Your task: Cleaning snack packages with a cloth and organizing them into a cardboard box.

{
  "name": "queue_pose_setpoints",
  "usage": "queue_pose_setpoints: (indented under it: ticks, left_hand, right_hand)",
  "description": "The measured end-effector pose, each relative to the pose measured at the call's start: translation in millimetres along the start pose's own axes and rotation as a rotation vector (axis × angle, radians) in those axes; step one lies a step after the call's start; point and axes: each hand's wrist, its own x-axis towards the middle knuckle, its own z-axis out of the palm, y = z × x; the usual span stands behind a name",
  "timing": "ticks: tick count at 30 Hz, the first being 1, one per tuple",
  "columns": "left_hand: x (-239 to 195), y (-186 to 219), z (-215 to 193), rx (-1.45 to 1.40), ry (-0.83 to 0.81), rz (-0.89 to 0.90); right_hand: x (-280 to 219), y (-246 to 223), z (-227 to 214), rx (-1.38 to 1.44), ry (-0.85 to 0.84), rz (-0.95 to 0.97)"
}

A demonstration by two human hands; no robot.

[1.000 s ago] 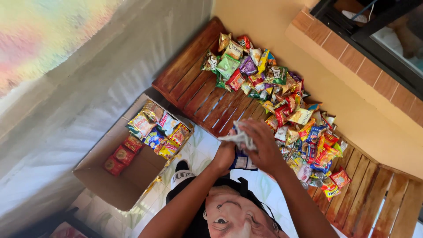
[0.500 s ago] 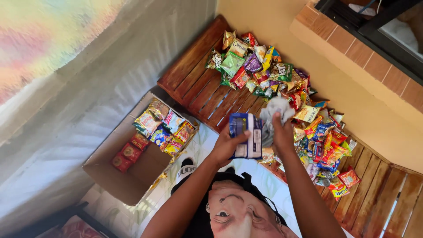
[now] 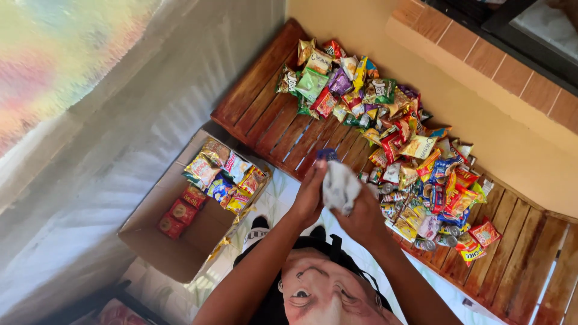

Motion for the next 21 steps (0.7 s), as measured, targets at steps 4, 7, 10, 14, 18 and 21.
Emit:
queue_pose_setpoints:
  ticks: [4, 7, 10, 14, 18, 21]
  left_hand:
    - [-2.6, -0.8, -6.6, 0.124, 0.034, 0.003]
    - [-16.5, 9.1, -3.7, 0.068, 0.025, -0.063]
    - [-15.4, 0.9, -10.4, 0.139, 0.012, -0.024]
    - [-18.4, -12.9, -13.9, 0.031, -0.178, -0.1]
    - [-3.5, -35.0, -47.8, 0.507, -0.162, 0.022]
    - [-35.7, -1.7, -9.1, 0.652, -0.285, 0.054]
  right_hand:
    - [-10.5, 22.9, -6.8, 0.133, -0.194, 0.035]
    - [-5.0, 28.7, -25.7, 0.136, -0.167, 0.231]
    - [-1.8, 19.3, -26.1, 0.208, -0.091, 0.124]
    - [-6.8, -1.5, -16.6, 0.006, -0.121, -0.256]
    - [11.8, 25.0, 1.3, 0.031, -0.117, -0.097]
    - [24.7, 37.4, -7.0, 0.23, -0.282, 0.226]
